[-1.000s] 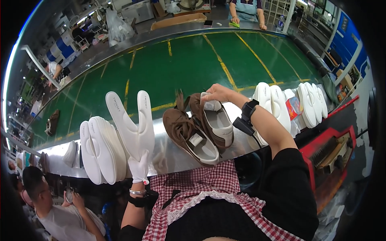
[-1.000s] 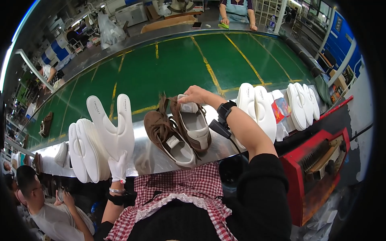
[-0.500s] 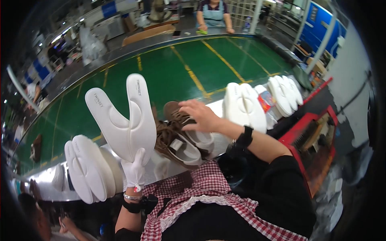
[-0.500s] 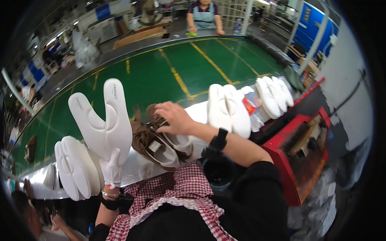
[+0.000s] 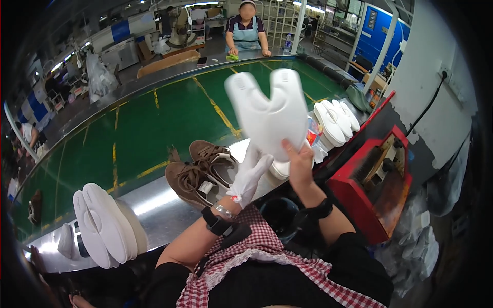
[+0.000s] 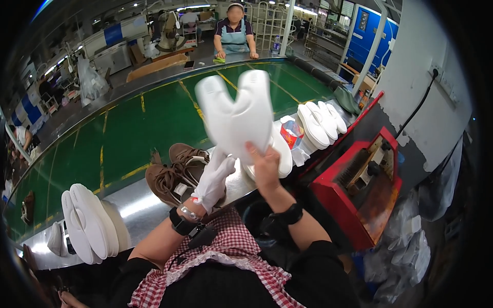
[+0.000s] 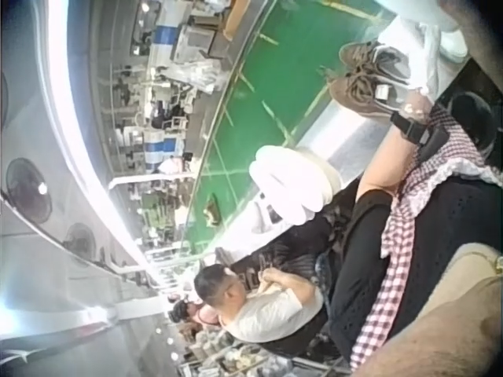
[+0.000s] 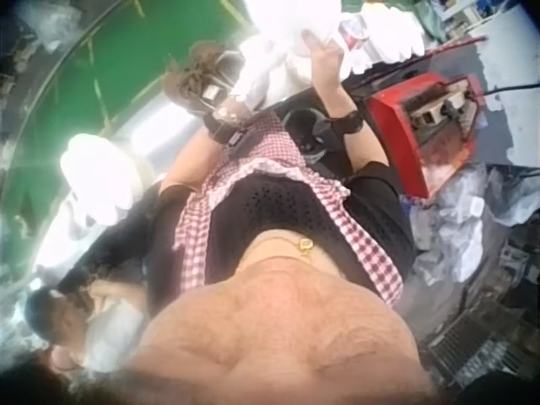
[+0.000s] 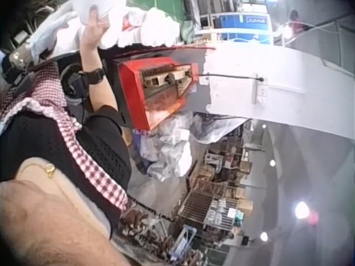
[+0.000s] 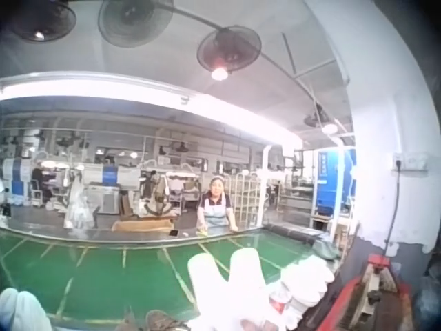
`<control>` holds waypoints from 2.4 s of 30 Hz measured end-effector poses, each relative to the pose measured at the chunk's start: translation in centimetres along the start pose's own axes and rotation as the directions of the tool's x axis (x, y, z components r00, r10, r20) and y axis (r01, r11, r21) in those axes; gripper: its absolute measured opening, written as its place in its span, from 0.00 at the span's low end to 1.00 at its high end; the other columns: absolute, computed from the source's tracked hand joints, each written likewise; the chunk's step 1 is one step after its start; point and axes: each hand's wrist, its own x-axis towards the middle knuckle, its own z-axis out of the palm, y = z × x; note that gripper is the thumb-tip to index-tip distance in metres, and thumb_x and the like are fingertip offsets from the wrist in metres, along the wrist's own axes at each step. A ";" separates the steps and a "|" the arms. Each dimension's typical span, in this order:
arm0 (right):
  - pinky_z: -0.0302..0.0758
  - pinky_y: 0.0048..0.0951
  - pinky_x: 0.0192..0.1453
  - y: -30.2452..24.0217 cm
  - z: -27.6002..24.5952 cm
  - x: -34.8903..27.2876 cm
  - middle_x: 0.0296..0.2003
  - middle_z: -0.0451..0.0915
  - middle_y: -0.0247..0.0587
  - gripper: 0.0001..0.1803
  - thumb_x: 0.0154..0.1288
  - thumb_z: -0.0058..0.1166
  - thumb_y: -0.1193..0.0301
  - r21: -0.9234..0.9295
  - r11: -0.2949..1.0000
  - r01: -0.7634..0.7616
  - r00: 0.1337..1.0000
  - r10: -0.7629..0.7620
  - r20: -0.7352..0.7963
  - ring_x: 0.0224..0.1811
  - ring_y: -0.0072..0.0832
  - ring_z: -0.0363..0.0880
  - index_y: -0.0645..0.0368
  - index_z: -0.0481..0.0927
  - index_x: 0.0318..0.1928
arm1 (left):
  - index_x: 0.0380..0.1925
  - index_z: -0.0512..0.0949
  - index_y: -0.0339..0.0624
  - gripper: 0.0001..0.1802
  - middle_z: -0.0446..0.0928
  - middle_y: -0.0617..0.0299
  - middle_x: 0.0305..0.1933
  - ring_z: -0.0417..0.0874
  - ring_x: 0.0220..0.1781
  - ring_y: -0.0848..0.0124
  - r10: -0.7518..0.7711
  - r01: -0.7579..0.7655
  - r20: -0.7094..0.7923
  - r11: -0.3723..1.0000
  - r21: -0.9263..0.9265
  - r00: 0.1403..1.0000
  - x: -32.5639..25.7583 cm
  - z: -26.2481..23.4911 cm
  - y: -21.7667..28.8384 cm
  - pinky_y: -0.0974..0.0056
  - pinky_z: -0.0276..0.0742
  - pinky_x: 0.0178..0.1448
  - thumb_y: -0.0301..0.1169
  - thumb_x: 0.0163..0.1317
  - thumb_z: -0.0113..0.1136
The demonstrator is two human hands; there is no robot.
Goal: The recorder is inserting white insoles into brown shoes as they move along a production conveyor belt.
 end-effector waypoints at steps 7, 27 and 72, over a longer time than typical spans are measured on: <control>0.73 0.36 0.42 7.5 -9.1 6.0 0.39 0.78 0.48 0.18 0.51 0.50 0.77 -0.851 0.023 0.524 0.760 -0.465 0.455 0.42 0.41 0.76 0.65 0.75 0.45 | 0.58 0.63 0.35 0.31 0.68 0.47 0.57 0.75 0.54 0.59 -0.051 0.042 0.022 0.949 0.313 0.998 -4.5 -1.8 -3.7 0.62 0.69 0.58 0.40 0.57 0.56; 0.71 0.35 0.42 12.8 -12.1 1.7 0.41 0.71 0.49 0.23 0.46 0.50 0.73 -0.786 -0.126 0.605 0.793 0.016 0.608 0.44 0.40 0.70 0.70 0.71 0.46 | 0.48 0.73 0.40 0.23 0.74 0.53 0.48 0.76 0.46 0.62 0.086 -0.059 -0.039 0.892 0.447 0.996 -9.1 -5.6 0.0 0.65 0.72 0.50 0.30 0.50 0.61; 0.72 0.38 0.47 4.8 37.3 -21.0 0.38 0.75 0.47 0.22 0.46 0.63 0.61 -0.328 0.801 0.501 0.442 0.090 0.893 0.43 0.41 0.74 0.62 0.76 0.38 | 0.39 0.74 0.41 0.20 0.75 0.52 0.36 0.76 0.40 0.58 0.432 0.871 -0.761 -0.324 0.369 0.484 -35.1 -31.7 5.6 0.57 0.72 0.43 0.39 0.46 0.57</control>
